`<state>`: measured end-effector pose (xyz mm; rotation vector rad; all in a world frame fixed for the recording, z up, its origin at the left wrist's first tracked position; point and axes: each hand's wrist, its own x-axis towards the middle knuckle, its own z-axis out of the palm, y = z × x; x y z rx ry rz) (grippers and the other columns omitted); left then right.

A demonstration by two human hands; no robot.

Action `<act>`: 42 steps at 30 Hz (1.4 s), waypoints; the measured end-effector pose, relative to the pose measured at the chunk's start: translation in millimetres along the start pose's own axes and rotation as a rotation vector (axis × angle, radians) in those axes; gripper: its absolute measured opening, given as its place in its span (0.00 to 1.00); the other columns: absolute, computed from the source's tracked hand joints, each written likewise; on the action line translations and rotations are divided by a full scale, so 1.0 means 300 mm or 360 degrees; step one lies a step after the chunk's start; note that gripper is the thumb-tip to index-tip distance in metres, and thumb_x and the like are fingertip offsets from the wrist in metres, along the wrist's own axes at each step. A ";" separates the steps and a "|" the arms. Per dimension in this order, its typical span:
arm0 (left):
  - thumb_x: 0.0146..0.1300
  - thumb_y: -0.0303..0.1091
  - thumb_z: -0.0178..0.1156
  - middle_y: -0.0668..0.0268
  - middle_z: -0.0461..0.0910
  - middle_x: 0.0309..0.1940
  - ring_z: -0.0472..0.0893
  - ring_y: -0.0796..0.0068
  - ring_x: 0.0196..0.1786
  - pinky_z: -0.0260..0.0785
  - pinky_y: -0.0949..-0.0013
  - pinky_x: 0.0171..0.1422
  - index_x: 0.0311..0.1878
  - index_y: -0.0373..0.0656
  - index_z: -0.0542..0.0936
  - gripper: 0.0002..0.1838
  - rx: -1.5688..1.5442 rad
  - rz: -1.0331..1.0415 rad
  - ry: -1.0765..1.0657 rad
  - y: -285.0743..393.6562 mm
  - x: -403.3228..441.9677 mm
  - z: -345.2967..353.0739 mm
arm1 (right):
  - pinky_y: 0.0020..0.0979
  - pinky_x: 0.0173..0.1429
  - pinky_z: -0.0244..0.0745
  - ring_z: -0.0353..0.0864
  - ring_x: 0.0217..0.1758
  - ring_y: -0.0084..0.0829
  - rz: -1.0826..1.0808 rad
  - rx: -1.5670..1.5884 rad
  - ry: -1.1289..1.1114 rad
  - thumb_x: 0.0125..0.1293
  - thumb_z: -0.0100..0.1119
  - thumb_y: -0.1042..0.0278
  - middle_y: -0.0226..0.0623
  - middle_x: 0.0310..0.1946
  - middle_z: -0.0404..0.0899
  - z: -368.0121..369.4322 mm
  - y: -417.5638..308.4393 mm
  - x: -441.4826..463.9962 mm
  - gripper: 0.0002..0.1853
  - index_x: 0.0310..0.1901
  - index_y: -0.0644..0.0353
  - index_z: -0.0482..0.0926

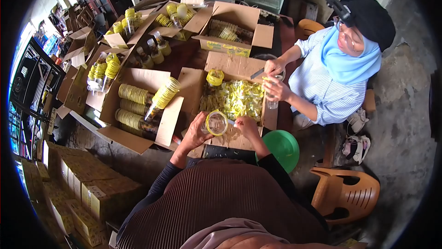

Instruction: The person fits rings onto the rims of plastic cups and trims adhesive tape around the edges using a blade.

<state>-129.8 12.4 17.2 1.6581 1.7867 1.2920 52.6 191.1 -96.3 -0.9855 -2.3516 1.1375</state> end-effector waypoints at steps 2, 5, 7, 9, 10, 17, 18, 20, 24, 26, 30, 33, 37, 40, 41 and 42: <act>0.41 0.34 0.75 0.51 0.72 0.51 0.73 0.48 0.56 0.66 0.57 0.62 0.56 0.32 0.70 0.38 -0.0055 0.0054 -0.0020 0.013 0.023 -0.009 | 0.39 0.39 0.73 0.80 0.37 0.40 -0.0024 -0.0051 0.0002 0.50 0.72 0.67 0.40 0.32 0.78 0.003 0.008 -0.016 0.11 0.32 0.59 0.79; 0.43 0.35 0.74 0.52 0.72 0.52 0.73 0.50 0.56 0.65 0.57 0.63 0.58 0.34 0.71 0.37 -0.0032 0.0137 -0.0031 0.022 0.051 -0.011 | 0.40 0.42 0.72 0.78 0.39 0.41 -0.0152 -0.0320 0.0222 0.48 0.74 0.65 0.38 0.33 0.76 -0.006 -0.014 -0.035 0.16 0.36 0.57 0.77; 0.45 0.39 0.74 0.52 0.72 0.54 0.72 0.51 0.59 0.64 0.59 0.66 0.61 0.35 0.70 0.39 -0.0379 0.0006 -0.0166 -0.003 0.069 -0.004 | 0.37 0.41 0.76 0.80 0.38 0.40 -0.0449 -0.0497 0.0465 0.48 0.75 0.67 0.40 0.31 0.76 -0.041 -0.053 -0.040 0.20 0.40 0.61 0.77; 0.47 0.45 0.74 0.56 0.73 0.56 0.72 0.58 0.62 0.62 0.61 0.68 0.63 0.38 0.70 0.41 -0.0586 -0.0048 -0.0203 -0.033 0.076 0.007 | 0.32 0.45 0.76 0.81 0.41 0.34 -0.0353 -0.0225 0.0364 0.56 0.71 0.66 0.38 0.36 0.78 -0.039 -0.039 -0.013 0.17 0.44 0.62 0.76; 0.47 0.47 0.75 0.58 0.74 0.57 0.71 0.63 0.63 0.61 0.62 0.69 0.63 0.38 0.70 0.41 -0.0777 -0.0137 -0.0316 0.028 0.085 -0.012 | 0.30 0.45 0.74 0.79 0.40 0.29 -0.0188 0.0298 0.0190 0.61 0.68 0.65 0.37 0.36 0.79 -0.057 -0.074 -0.011 0.15 0.46 0.61 0.77; 0.47 0.40 0.73 0.65 0.73 0.58 0.70 0.73 0.62 0.57 0.65 0.71 0.65 0.41 0.69 0.40 -0.1179 -0.0325 -0.0777 0.071 0.111 -0.024 | 0.21 0.40 0.70 0.75 0.37 0.15 -0.0143 0.1219 -0.0176 0.70 0.59 0.65 0.28 0.35 0.80 -0.229 -0.352 -0.079 0.11 0.45 0.64 0.80; 0.48 0.37 0.72 0.63 0.72 0.58 0.69 0.72 0.63 0.55 0.65 0.72 0.66 0.40 0.67 0.41 -0.1188 -0.0352 -0.0811 0.066 0.112 -0.025 | 0.20 0.39 0.70 0.75 0.36 0.14 -0.0095 0.1300 -0.0162 0.69 0.61 0.65 0.28 0.35 0.80 -0.229 -0.361 -0.083 0.10 0.43 0.64 0.80; 0.48 0.34 0.71 0.62 0.70 0.60 0.68 0.71 0.64 0.55 0.65 0.73 0.67 0.39 0.64 0.42 -0.0995 -0.0279 -0.0695 0.071 0.110 -0.010 | 0.18 0.36 0.69 0.74 0.32 0.13 0.0049 0.1490 -0.0075 0.66 0.64 0.67 0.28 0.33 0.81 -0.230 -0.387 -0.089 0.08 0.37 0.63 0.79; 0.47 0.35 0.75 0.55 0.64 0.65 0.66 0.63 0.67 0.58 0.61 0.72 0.69 0.37 0.58 0.48 -0.0528 0.0061 -0.0469 0.113 0.118 0.001 | 0.18 0.34 0.68 0.73 0.30 0.13 0.0149 0.1361 0.0145 0.66 0.65 0.67 0.27 0.29 0.80 -0.206 -0.387 -0.106 0.08 0.35 0.62 0.78; 0.46 0.43 0.78 0.52 0.68 0.62 0.70 0.57 0.65 0.62 0.58 0.69 0.68 0.37 0.60 0.50 -0.0173 0.0241 -0.0262 0.170 0.137 0.007 | 0.19 0.33 0.67 0.70 0.29 0.13 -0.0005 0.1203 0.0239 0.65 0.66 0.67 0.25 0.26 0.76 -0.197 -0.375 -0.101 0.10 0.33 0.63 0.76; 0.57 0.38 0.71 0.55 0.79 0.51 0.78 0.59 0.56 0.67 0.62 0.63 0.60 0.37 0.71 0.30 -0.0159 0.0039 -0.0129 0.176 0.125 0.047 | 0.21 0.31 0.64 0.65 0.28 0.14 -0.0075 0.1185 0.0221 0.64 0.66 0.69 0.24 0.24 0.71 -0.170 -0.382 -0.127 0.10 0.33 0.64 0.74; 0.63 0.32 0.64 0.56 0.82 0.47 0.81 0.63 0.52 0.70 0.65 0.59 0.54 0.37 0.76 0.17 -0.0296 -0.0077 -0.0218 0.139 0.130 0.056 | 0.24 0.30 0.62 0.63 0.27 0.15 -0.0113 0.1108 0.0147 0.65 0.64 0.68 0.25 0.23 0.68 -0.172 -0.386 -0.142 0.09 0.35 0.63 0.74; 0.66 0.23 0.59 0.66 0.83 0.41 0.78 0.82 0.45 0.72 0.73 0.52 0.49 0.36 0.79 0.09 -0.0643 -0.0187 -0.0291 0.104 0.117 0.051 | 0.27 0.31 0.62 0.64 0.27 0.18 -0.0121 0.1089 -0.0067 0.70 0.58 0.62 0.28 0.22 0.68 -0.159 -0.362 -0.156 0.13 0.36 0.64 0.74; 0.67 0.23 0.58 0.66 0.84 0.41 0.79 0.82 0.45 0.72 0.73 0.53 0.47 0.35 0.80 0.08 -0.0693 -0.0261 -0.0354 0.072 0.106 0.055 | 0.29 0.33 0.65 0.66 0.27 0.23 -0.0280 0.0814 -0.0225 0.72 0.56 0.61 0.35 0.23 0.68 -0.184 -0.372 -0.173 0.13 0.38 0.65 0.74; 0.67 0.23 0.58 0.66 0.84 0.41 0.79 0.82 0.45 0.72 0.73 0.53 0.47 0.35 0.80 0.08 -0.0692 -0.0274 -0.0355 0.065 0.103 0.052 | 0.29 0.33 0.65 0.66 0.27 0.23 -0.0272 0.0822 -0.0232 0.72 0.56 0.61 0.35 0.23 0.68 -0.186 -0.377 -0.179 0.13 0.38 0.65 0.74; 0.67 0.23 0.58 0.66 0.84 0.41 0.79 0.82 0.45 0.72 0.73 0.53 0.47 0.35 0.81 0.08 -0.0685 -0.0297 -0.0402 0.068 0.104 0.049 | 0.29 0.34 0.66 0.67 0.28 0.23 -0.0299 0.0872 -0.0219 0.72 0.55 0.61 0.35 0.23 0.69 -0.184 -0.380 -0.183 0.13 0.39 0.65 0.74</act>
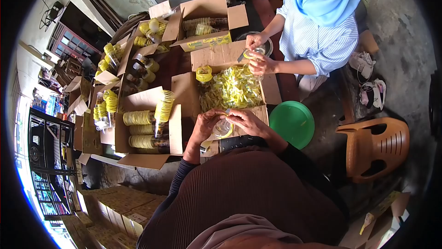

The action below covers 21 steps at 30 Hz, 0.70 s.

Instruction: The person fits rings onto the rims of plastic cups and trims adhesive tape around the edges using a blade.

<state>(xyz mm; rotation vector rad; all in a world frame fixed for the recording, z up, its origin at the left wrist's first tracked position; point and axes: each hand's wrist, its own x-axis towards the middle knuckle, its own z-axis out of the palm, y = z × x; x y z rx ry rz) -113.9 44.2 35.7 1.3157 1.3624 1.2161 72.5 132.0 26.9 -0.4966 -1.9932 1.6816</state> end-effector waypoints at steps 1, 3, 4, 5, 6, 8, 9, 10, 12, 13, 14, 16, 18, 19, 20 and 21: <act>0.68 0.23 0.57 0.66 0.84 0.41 0.79 0.82 0.45 0.72 0.73 0.54 0.47 0.35 0.81 0.08 0.0006 -0.0030 -0.0038 0.000 0.004 -0.003 | 0.29 0.35 0.67 0.68 0.28 0.23 -0.0035 0.0043 0.0009 0.72 0.55 0.62 0.36 0.24 0.69 -0.001 0.000 -0.002 0.12 0.39 0.64 0.75; 0.68 0.24 0.57 0.66 0.84 0.41 0.79 0.81 0.45 0.72 0.73 0.54 0.47 0.35 0.82 0.08 -0.0033 -0.0043 -0.0075 -0.009 0.004 -0.012 | 0.29 0.37 0.68 0.70 0.31 0.22 -0.0062 0.0101 -0.0049 0.73 0.54 0.62 0.34 0.26 0.71 0.003 0.016 -0.003 0.12 0.39 0.65 0.75; 0.68 0.25 0.57 0.66 0.84 0.41 0.79 0.81 0.45 0.72 0.73 0.55 0.47 0.35 0.81 0.08 -0.0103 -0.0087 -0.0111 -0.018 0.005 -0.015 | 0.28 0.38 0.67 0.69 0.32 0.21 -0.0058 0.0306 -0.0059 0.73 0.53 0.62 0.33 0.27 0.71 0.011 0.045 -0.001 0.12 0.39 0.65 0.75; 0.68 0.25 0.58 0.66 0.84 0.40 0.80 0.80 0.46 0.72 0.72 0.55 0.48 0.35 0.81 0.09 -0.0172 -0.0125 -0.0151 -0.022 0.010 -0.020 | 0.27 0.38 0.67 0.68 0.33 0.20 -0.0058 0.0506 -0.0065 0.74 0.52 0.63 0.31 0.27 0.71 0.013 0.064 0.004 0.12 0.39 0.65 0.75; 0.67 0.26 0.58 0.66 0.84 0.40 0.80 0.80 0.45 0.72 0.72 0.55 0.47 0.35 0.82 0.09 -0.0219 -0.0146 -0.0190 -0.018 0.010 -0.022 | 0.26 0.40 0.66 0.67 0.34 0.18 -0.0089 0.0507 -0.0155 0.74 0.51 0.64 0.28 0.28 0.71 -0.005 0.054 0.005 0.11 0.39 0.65 0.75; 0.68 0.25 0.58 0.66 0.84 0.39 0.80 0.78 0.45 0.72 0.71 0.56 0.47 0.35 0.81 0.08 -0.0277 -0.0167 -0.0240 -0.003 0.017 -0.027 | 0.25 0.41 0.65 0.66 0.34 0.19 -0.0002 0.0467 -0.0175 0.74 0.52 0.62 0.28 0.28 0.70 -0.023 0.044 0.008 0.12 0.39 0.64 0.76; 0.68 0.24 0.57 0.65 0.84 0.38 0.81 0.77 0.44 0.71 0.70 0.56 0.46 0.35 0.81 0.07 -0.0338 -0.0211 -0.0290 0.001 0.009 -0.030 | 0.24 0.41 0.65 0.66 0.34 0.19 0.0099 0.0445 -0.0194 0.74 0.52 0.61 0.28 0.28 0.69 -0.023 0.043 0.001 0.13 0.38 0.63 0.76; 0.67 0.26 0.58 0.62 0.84 0.37 0.83 0.71 0.43 0.72 0.64 0.59 0.45 0.36 0.81 0.07 -0.0421 -0.0252 -0.0560 -0.004 0.012 -0.052 | 0.24 0.41 0.64 0.65 0.33 0.20 -0.0116 0.0271 0.0098 0.73 0.52 0.55 0.27 0.27 0.68 -0.038 0.083 0.025 0.16 0.37 0.62 0.75; 0.67 0.26 0.59 0.59 0.85 0.37 0.84 0.65 0.43 0.72 0.60 0.61 0.45 0.36 0.81 0.07 -0.0581 -0.0124 -0.0697 0.004 -0.004 -0.053 | 0.24 0.41 0.65 0.68 0.33 0.21 -0.0076 0.0371 0.0546 0.72 0.53 0.54 0.27 0.27 0.70 -0.133 0.188 0.027 0.16 0.36 0.60 0.76; 0.67 0.26 0.58 0.59 0.85 0.37 0.84 0.65 0.44 0.71 0.60 0.61 0.45 0.36 0.81 0.07 -0.0504 -0.0107 -0.0666 0.010 -0.007 -0.053 | 0.23 0.42 0.66 0.70 0.33 0.22 -0.0073 0.0247 0.0620 0.72 0.54 0.55 0.27 0.27 0.72 -0.201 0.213 0.019 0.15 0.37 0.60 0.77; 0.67 0.27 0.59 0.63 0.85 0.36 0.82 0.72 0.43 0.72 0.66 0.55 0.44 0.36 0.82 0.07 -0.0467 -0.0126 -0.0523 0.025 -0.013 -0.050 | 0.23 0.42 0.66 0.70 0.33 0.22 -0.0064 0.0246 0.0609 0.72 0.54 0.55 0.27 0.27 0.72 -0.231 0.220 0.013 0.15 0.37 0.60 0.77; 0.66 0.28 0.61 0.68 0.83 0.36 0.79 0.82 0.41 0.71 0.75 0.49 0.43 0.37 0.83 0.07 -0.0305 -0.0167 -0.0275 -0.011 -0.010 -0.069 | 0.25 0.43 0.70 0.76 0.36 0.23 0.0287 0.0450 0.0475 0.68 0.59 0.60 0.31 0.31 0.78 -0.245 0.231 0.008 0.12 0.38 0.62 0.80; 0.66 0.28 0.62 0.70 0.82 0.36 0.76 0.85 0.41 0.69 0.77 0.48 0.43 0.36 0.82 0.06 -0.0216 -0.0171 -0.0071 -0.020 -0.008 -0.072 | 0.27 0.42 0.71 0.77 0.36 0.23 0.0211 0.0109 0.0330 0.66 0.62 0.63 0.32 0.31 0.80 -0.212 0.242 0.017 0.10 0.38 0.62 0.81; 0.66 0.28 0.62 0.70 0.82 0.36 0.76 0.86 0.42 0.69 0.77 0.48 0.43 0.36 0.82 0.06 -0.0169 -0.0155 -0.0005 -0.017 -0.002 -0.068 | 0.28 0.42 0.73 0.79 0.36 0.23 0.0140 -0.0236 0.0191 0.64 0.64 0.66 0.34 0.32 0.81 -0.194 0.235 0.023 0.09 0.38 0.62 0.82; 0.66 0.28 0.62 0.70 0.82 0.36 0.76 0.86 0.42 0.69 0.77 0.48 0.43 0.36 0.82 0.06 -0.0170 -0.0147 -0.0002 -0.013 0.005 -0.060 | 0.29 0.40 0.73 0.80 0.34 0.25 -0.0042 -0.0508 0.0215 0.61 0.66 0.65 0.37 0.30 0.82 -0.172 0.232 0.031 0.08 0.37 0.61 0.84; 0.65 0.28 0.63 0.69 0.82 0.36 0.77 0.83 0.42 0.69 0.75 0.48 0.42 0.36 0.82 0.06 -0.0100 -0.0109 0.0081 -0.006 0.009 -0.049 | 0.30 0.39 0.74 0.80 0.31 0.30 0.0073 -0.0526 0.0186 0.57 0.69 0.68 0.38 0.27 0.81 -0.147 0.214 0.045 0.11 0.40 0.62 0.84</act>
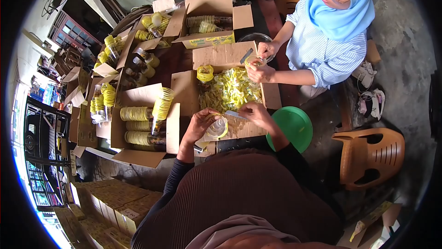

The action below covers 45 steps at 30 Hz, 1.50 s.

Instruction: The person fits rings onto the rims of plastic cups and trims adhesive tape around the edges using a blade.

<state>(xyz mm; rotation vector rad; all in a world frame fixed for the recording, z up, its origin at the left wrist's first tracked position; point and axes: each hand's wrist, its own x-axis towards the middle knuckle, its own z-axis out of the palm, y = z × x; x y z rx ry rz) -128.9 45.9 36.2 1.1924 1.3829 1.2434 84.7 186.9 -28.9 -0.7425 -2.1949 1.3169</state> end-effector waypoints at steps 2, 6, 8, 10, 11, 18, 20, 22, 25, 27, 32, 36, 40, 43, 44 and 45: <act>0.64 0.28 0.63 0.68 0.82 0.36 0.78 0.80 0.42 0.70 0.73 0.48 0.41 0.36 0.81 0.06 0.0069 0.0031 0.0085 0.012 -0.001 0.016 | 0.30 0.44 0.76 0.80 0.38 0.29 0.0270 0.0360 0.0030 0.59 0.68 0.73 0.35 0.39 0.82 0.070 0.047 0.027 0.16 0.49 0.62 0.79; 0.56 0.27 0.67 0.62 0.80 0.36 0.78 0.61 0.43 0.69 0.63 0.51 0.37 0.38 0.82 0.07 0.0683 0.0478 0.0343 0.015 0.011 0.031 | 0.26 0.55 0.75 0.78 0.48 0.27 -0.0146 0.0011 0.0446 0.53 0.70 0.80 0.42 0.46 0.77 0.150 0.114 0.057 0.28 0.58 0.60 0.73; 0.56 0.28 0.68 0.63 0.79 0.35 0.78 0.63 0.41 0.70 0.65 0.48 0.37 0.38 0.82 0.07 0.0888 0.0471 0.0421 0.003 0.006 0.029 | 0.27 0.63 0.71 0.73 0.57 0.25 0.0164 0.1646 0.0103 0.58 0.65 0.81 0.42 0.58 0.69 0.157 0.125 0.053 0.29 0.62 0.59 0.68; 0.56 0.28 0.68 0.63 0.78 0.34 0.77 0.65 0.38 0.70 0.66 0.43 0.37 0.38 0.82 0.07 0.0898 0.0508 0.0461 0.003 0.001 0.036 | 0.29 0.58 0.74 0.76 0.54 0.27 -0.0046 0.1217 0.0033 0.65 0.62 0.75 0.41 0.54 0.75 0.134 0.055 0.056 0.20 0.58 0.62 0.72; 0.56 0.28 0.69 0.64 0.78 0.34 0.78 0.65 0.38 0.71 0.67 0.41 0.37 0.38 0.82 0.07 0.0816 0.0416 0.0485 0.010 -0.003 0.042 | 0.29 0.55 0.75 0.78 0.51 0.27 0.0103 0.0921 -0.0124 0.66 0.61 0.71 0.40 0.50 0.78 0.086 -0.048 0.041 0.17 0.56 0.63 0.75; 0.57 0.28 0.68 0.62 0.80 0.39 0.80 0.69 0.44 0.74 0.67 0.46 0.40 0.37 0.81 0.09 0.0824 0.0610 0.0377 0.038 0.000 0.054 | 0.22 0.40 0.73 0.76 0.38 0.16 0.0217 0.0810 -0.0211 0.65 0.63 0.76 0.28 0.33 0.78 0.050 -0.168 -0.020 0.05 0.38 0.65 0.76; 0.52 0.35 0.73 0.58 0.81 0.51 0.79 0.60 0.56 0.70 0.60 0.61 0.51 0.38 0.79 0.23 0.0492 0.0309 0.0023 0.056 -0.011 0.035 | 0.20 0.40 0.72 0.75 0.36 0.15 0.0300 0.0930 -0.0229 0.65 0.63 0.76 0.28 0.33 0.78 0.028 -0.160 -0.031 0.05 0.38 0.63 0.76; 0.46 0.42 0.77 0.57 0.80 0.53 0.78 0.58 0.58 0.68 0.59 0.63 0.58 0.40 0.76 0.35 0.0488 0.0133 -0.0199 0.098 -0.036 0.026 | 0.20 0.39 0.71 0.74 0.34 0.15 0.0286 0.1260 -0.0237 0.65 0.64 0.75 0.28 0.32 0.78 0.005 -0.182 -0.051 0.06 0.37 0.62 0.75; 0.35 0.46 0.82 0.57 0.75 0.59 0.74 0.58 0.62 0.64 0.57 0.67 0.66 0.41 0.68 0.52 0.0574 0.0373 -0.0240 0.037 -0.047 0.034 | 0.21 0.41 0.71 0.74 0.34 0.16 0.0356 0.1192 -0.0262 0.64 0.64 0.73 0.27 0.32 0.77 -0.014 -0.188 -0.083 0.06 0.37 0.60 0.75; 0.33 0.47 0.83 0.57 0.73 0.59 0.73 0.58 0.63 0.63 0.57 0.68 0.66 0.41 0.67 0.54 0.0548 0.0412 -0.0252 0.009 -0.060 0.049 | 0.22 0.40 0.71 0.74 0.35 0.15 0.0424 0.1056 -0.0257 0.64 0.66 0.72 0.25 0.31 0.77 0.010 -0.180 -0.083 0.07 0.36 0.60 0.75; 0.34 0.41 0.83 0.57 0.70 0.60 0.70 0.58 0.65 0.60 0.59 0.69 0.63 0.40 0.67 0.51 0.0372 0.0276 -0.0403 0.042 -0.078 0.064 | 0.20 0.36 0.69 0.72 0.32 0.14 0.0348 0.1065 -0.0241 0.64 0.65 0.70 0.26 0.30 0.75 0.052 -0.145 -0.072 0.08 0.36 0.61 0.75; 0.35 0.38 0.83 0.57 0.70 0.61 0.71 0.60 0.65 0.62 0.60 0.68 0.61 0.40 0.68 0.48 0.0294 0.0107 -0.0291 0.015 -0.094 0.080 | 0.23 0.38 0.71 0.72 0.33 0.16 0.0385 0.0986 -0.0273 0.66 0.64 0.69 0.27 0.30 0.75 0.060 -0.145 -0.072 0.08 0.37 0.63 0.75; 0.36 0.39 0.82 0.58 0.72 0.58 0.75 0.59 0.61 0.68 0.59 0.64 0.62 0.42 0.67 0.48 0.0401 0.0429 -0.0196 -0.054 -0.081 0.095 | 0.22 0.37 0.67 0.68 0.33 0.15 0.0302 0.0711 -0.0317 0.67 0.63 0.66 0.25 0.29 0.72 0.070 -0.115 -0.063 0.09 0.37 0.62 0.74; 0.36 0.39 0.81 0.56 0.73 0.56 0.79 0.58 0.56 0.71 0.60 0.60 0.62 0.41 0.65 0.48 0.0555 0.0379 -0.0089 -0.056 -0.075 0.109 | 0.23 0.37 0.66 0.66 0.33 0.16 0.0254 0.0681 -0.0379 0.69 0.60 0.62 0.26 0.29 0.70 0.061 -0.116 -0.044 0.12 0.37 0.62 0.72; 0.36 0.39 0.81 0.56 0.73 0.56 0.79 0.58 0.56 0.71 0.60 0.60 0.62 0.41 0.65 0.48 0.0559 0.0379 -0.0095 -0.062 -0.076 0.105 | 0.24 0.38 0.66 0.66 0.33 0.17 0.0266 0.0636 -0.0416 0.70 0.59 0.61 0.26 0.28 0.70 0.056 -0.122 -0.042 0.13 0.37 0.62 0.72; 0.36 0.39 0.81 0.56 0.74 0.55 0.79 0.58 0.55 0.72 0.60 0.59 0.61 0.41 0.65 0.48 0.0558 0.0433 -0.0096 -0.068 -0.064 0.099 | 0.24 0.38 0.66 0.66 0.33 0.17 0.0259 0.0633 -0.0409 0.70 0.59 0.61 0.26 0.28 0.70 0.053 -0.131 -0.036 0.13 0.37 0.62 0.72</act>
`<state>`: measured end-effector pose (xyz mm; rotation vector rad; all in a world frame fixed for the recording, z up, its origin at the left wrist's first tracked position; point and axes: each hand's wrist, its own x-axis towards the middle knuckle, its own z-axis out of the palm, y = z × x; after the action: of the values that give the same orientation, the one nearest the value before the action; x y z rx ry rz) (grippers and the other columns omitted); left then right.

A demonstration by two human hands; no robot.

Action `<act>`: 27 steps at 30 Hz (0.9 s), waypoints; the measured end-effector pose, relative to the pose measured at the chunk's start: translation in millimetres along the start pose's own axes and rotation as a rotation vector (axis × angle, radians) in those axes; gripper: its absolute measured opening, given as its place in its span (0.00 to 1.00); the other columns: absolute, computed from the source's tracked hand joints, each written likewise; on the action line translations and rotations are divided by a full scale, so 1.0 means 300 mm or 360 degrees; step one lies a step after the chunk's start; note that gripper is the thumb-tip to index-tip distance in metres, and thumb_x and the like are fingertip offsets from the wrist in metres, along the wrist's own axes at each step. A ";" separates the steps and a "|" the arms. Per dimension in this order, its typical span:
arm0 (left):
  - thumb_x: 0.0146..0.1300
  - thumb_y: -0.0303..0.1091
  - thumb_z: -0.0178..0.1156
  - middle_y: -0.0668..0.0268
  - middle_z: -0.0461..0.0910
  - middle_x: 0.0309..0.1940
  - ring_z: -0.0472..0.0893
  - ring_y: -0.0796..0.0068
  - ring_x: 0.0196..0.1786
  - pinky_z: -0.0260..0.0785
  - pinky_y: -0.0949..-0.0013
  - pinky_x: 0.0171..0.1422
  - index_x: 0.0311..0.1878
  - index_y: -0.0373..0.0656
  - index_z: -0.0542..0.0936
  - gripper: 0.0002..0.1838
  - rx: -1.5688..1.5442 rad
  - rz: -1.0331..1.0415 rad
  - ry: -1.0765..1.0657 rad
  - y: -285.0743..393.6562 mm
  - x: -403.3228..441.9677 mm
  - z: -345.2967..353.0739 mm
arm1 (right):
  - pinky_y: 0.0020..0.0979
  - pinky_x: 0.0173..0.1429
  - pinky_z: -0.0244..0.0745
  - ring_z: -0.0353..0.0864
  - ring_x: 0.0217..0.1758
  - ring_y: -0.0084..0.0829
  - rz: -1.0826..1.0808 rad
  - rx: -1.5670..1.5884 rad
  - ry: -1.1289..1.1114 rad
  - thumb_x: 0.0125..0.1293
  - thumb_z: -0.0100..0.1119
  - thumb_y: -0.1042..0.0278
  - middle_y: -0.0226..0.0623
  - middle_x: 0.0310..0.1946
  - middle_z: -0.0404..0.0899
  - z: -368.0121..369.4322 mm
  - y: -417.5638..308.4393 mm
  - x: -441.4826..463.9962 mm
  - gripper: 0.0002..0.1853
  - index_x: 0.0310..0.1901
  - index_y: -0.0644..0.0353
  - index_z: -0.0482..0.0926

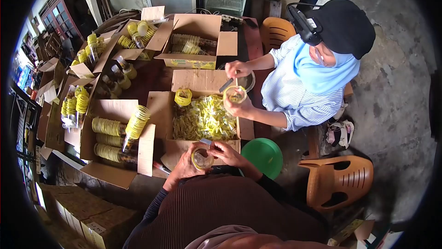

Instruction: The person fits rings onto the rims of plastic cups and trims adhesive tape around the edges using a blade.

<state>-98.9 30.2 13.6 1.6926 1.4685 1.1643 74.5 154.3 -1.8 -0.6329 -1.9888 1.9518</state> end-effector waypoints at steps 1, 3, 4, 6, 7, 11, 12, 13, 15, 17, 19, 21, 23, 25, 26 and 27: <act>0.36 0.39 0.81 0.56 0.74 0.54 0.80 0.58 0.54 0.73 0.60 0.57 0.60 0.40 0.65 0.48 0.0001 0.0056 0.0008 -0.006 0.010 -0.005 | 0.25 0.38 0.66 0.66 0.34 0.17 0.0024 0.0002 -0.0043 0.71 0.58 0.59 0.27 0.29 0.70 -0.001 -0.010 0.004 0.13 0.38 0.62 0.73; 0.36 0.40 0.81 0.57 0.75 0.53 0.81 0.58 0.53 0.74 0.60 0.56 0.59 0.40 0.65 0.47 0.0009 0.0075 -0.0010 -0.007 0.025 -0.022 | 0.25 0.38 0.66 0.67 0.34 0.18 0.0039 0.0004 -0.0075 0.71 0.57 0.58 0.28 0.29 0.70 -0.009 -0.017 0.011 0.14 0.38 0.63 0.73; 0.36 0.40 0.81 0.56 0.75 0.53 0.80 0.58 0.54 0.74 0.60 0.57 0.59 0.40 0.65 0.46 -0.0009 0.0061 -0.0045 -0.008 0.031 -0.027 | 0.25 0.40 0.67 0.69 0.35 0.18 0.0025 -0.0079 -0.0134 0.72 0.55 0.58 0.29 0.31 0.72 -0.012 -0.015 0.012 0.14 0.39 0.62 0.73; 0.36 0.42 0.81 0.56 0.75 0.53 0.80 0.57 0.55 0.73 0.59 0.59 0.59 0.40 0.66 0.46 0.0022 0.0011 -0.0121 0.007 0.035 -0.036 | 0.28 0.41 0.69 0.72 0.37 0.21 -0.0152 -0.0081 -0.0160 0.74 0.53 0.58 0.31 0.34 0.74 0.000 -0.011 0.005 0.14 0.43 0.64 0.74; 0.36 0.42 0.81 0.56 0.75 0.53 0.80 0.57 0.55 0.73 0.59 0.59 0.59 0.40 0.66 0.46 0.0026 0.0015 -0.0132 0.024 0.042 -0.042 | 0.28 0.41 0.69 0.72 0.37 0.21 -0.0156 -0.0077 -0.0150 0.74 0.53 0.58 0.31 0.34 0.74 0.000 -0.005 0.003 0.14 0.43 0.64 0.74; 0.37 0.44 0.82 0.57 0.76 0.52 0.81 0.58 0.53 0.74 0.59 0.58 0.58 0.40 0.66 0.46 0.0042 0.0062 -0.0189 0.056 0.046 -0.034 | 0.32 0.38 0.69 0.73 0.34 0.26 -0.0261 -0.0164 -0.0076 0.73 0.54 0.61 0.37 0.32 0.75 0.006 0.078 0.003 0.13 0.40 0.64 0.77; 0.37 0.44 0.82 0.57 0.78 0.50 0.82 0.58 0.51 0.75 0.60 0.56 0.58 0.40 0.67 0.46 0.0024 0.0024 -0.0177 0.055 0.040 -0.028 | 0.33 0.38 0.70 0.75 0.33 0.29 -0.0362 -0.0250 -0.0039 0.72 0.54 0.63 0.39 0.33 0.76 0.017 0.082 0.003 0.12 0.40 0.64 0.78; 0.37 0.44 0.82 0.57 0.78 0.50 0.82 0.58 0.51 0.75 0.60 0.56 0.58 0.40 0.67 0.46 0.0027 0.0028 -0.0187 0.052 0.033 -0.022 | 0.33 0.38 0.70 0.75 0.33 0.29 -0.0365 -0.0248 -0.0028 0.72 0.54 0.63 0.39 0.33 0.76 0.028 0.086 -0.002 0.12 0.40 0.64 0.78; 0.39 0.42 0.81 0.60 0.81 0.42 0.84 0.62 0.45 0.76 0.63 0.50 0.57 0.40 0.67 0.43 0.0044 -0.0035 -0.0103 0.036 0.022 -0.008 | 0.36 0.37 0.71 0.78 0.33 0.37 -0.0388 -0.0410 0.0089 0.70 0.55 0.64 0.43 0.34 0.77 0.044 0.088 -0.011 0.11 0.40 0.64 0.79; 0.38 0.41 0.82 0.59 0.80 0.45 0.83 0.62 0.45 0.75 0.63 0.52 0.57 0.39 0.67 0.44 -0.0066 -0.0095 -0.0074 0.003 0.003 0.012 | 0.41 0.38 0.72 0.80 0.35 0.45 -0.0470 -0.0629 0.0236 0.69 0.55 0.64 0.45 0.33 0.78 0.062 0.093 -0.014 0.10 0.41 0.62 0.79; 0.37 0.41 0.82 0.58 0.79 0.47 0.82 0.63 0.46 0.74 0.64 0.53 0.57 0.38 0.68 0.44 -0.0185 -0.0155 -0.0050 -0.014 0.018 0.016 | 0.42 0.38 0.72 0.79 0.35 0.48 -0.0411 -0.0766 0.0321 0.69 0.55 0.63 0.48 0.32 0.78 0.074 0.065 -0.016 0.10 0.41 0.62 0.79; 0.36 0.41 0.82 0.60 0.79 0.44 0.81 0.67 0.45 0.74 0.66 0.51 0.56 0.39 0.69 0.44 -0.0169 -0.0205 0.0004 -0.018 0.001 0.019 | 0.44 0.38 0.72 0.79 0.36 0.51 -0.0378 -0.0814 0.0375 0.69 0.55 0.62 0.50 0.31 0.78 0.079 0.050 -0.023 0.11 0.41 0.62 0.78; 0.38 0.37 0.80 0.63 0.79 0.39 0.80 0.73 0.43 0.74 0.69 0.49 0.54 0.39 0.70 0.39 -0.0179 -0.0223 0.0016 0.035 0.010 0.014 | 0.44 0.40 0.73 0.79 0.38 0.51 -0.0542 -0.0802 0.0528 0.70 0.54 0.61 0.50 0.34 0.79 0.099 0.044 -0.029 0.12 0.43 0.62 0.78; 0.40 0.35 0.79 0.64 0.81 0.34 0.82 0.73 0.37 0.75 0.69 0.44 0.53 0.39 0.70 0.36 -0.0134 -0.0129 0.0060 -0.001 0.004 0.029 | 0.43 0.41 0.73 0.79 0.39 0.50 -0.0448 -0.0904 0.0582 0.70 0.52 0.61 0.47 0.35 0.78 0.109 -0.002 -0.049 0.12 0.43 0.63 0.76; 0.40 0.35 0.79 0.65 0.80 0.34 0.82 0.74 0.37 0.74 0.70 0.44 0.52 0.39 0.71 0.35 -0.0264 -0.0156 0.0081 -0.005 0.000 0.034 | 0.42 0.39 0.72 0.77 0.36 0.50 -0.0499 -0.0924 0.0640 0.69 0.54 0.63 0.46 0.32 0.75 0.117 -0.006 -0.051 0.11 0.39 0.63 0.75; 0.40 0.35 0.79 0.65 0.80 0.34 0.82 0.74 0.37 0.74 0.70 0.44 0.52 0.39 0.71 0.35 -0.0264 -0.0164 0.0076 0.003 -0.002 0.035 | 0.42 0.37 0.70 0.76 0.33 0.49 -0.0555 -0.0946 0.0697 0.68 0.56 0.64 0.45 0.28 0.72 0.123 -0.009 -0.051 0.11 0.34 0.64 0.73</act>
<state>-88.9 30.5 9.8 1.4701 1.4278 1.2416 69.3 114.9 0.6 -0.7051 -2.1857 0.9183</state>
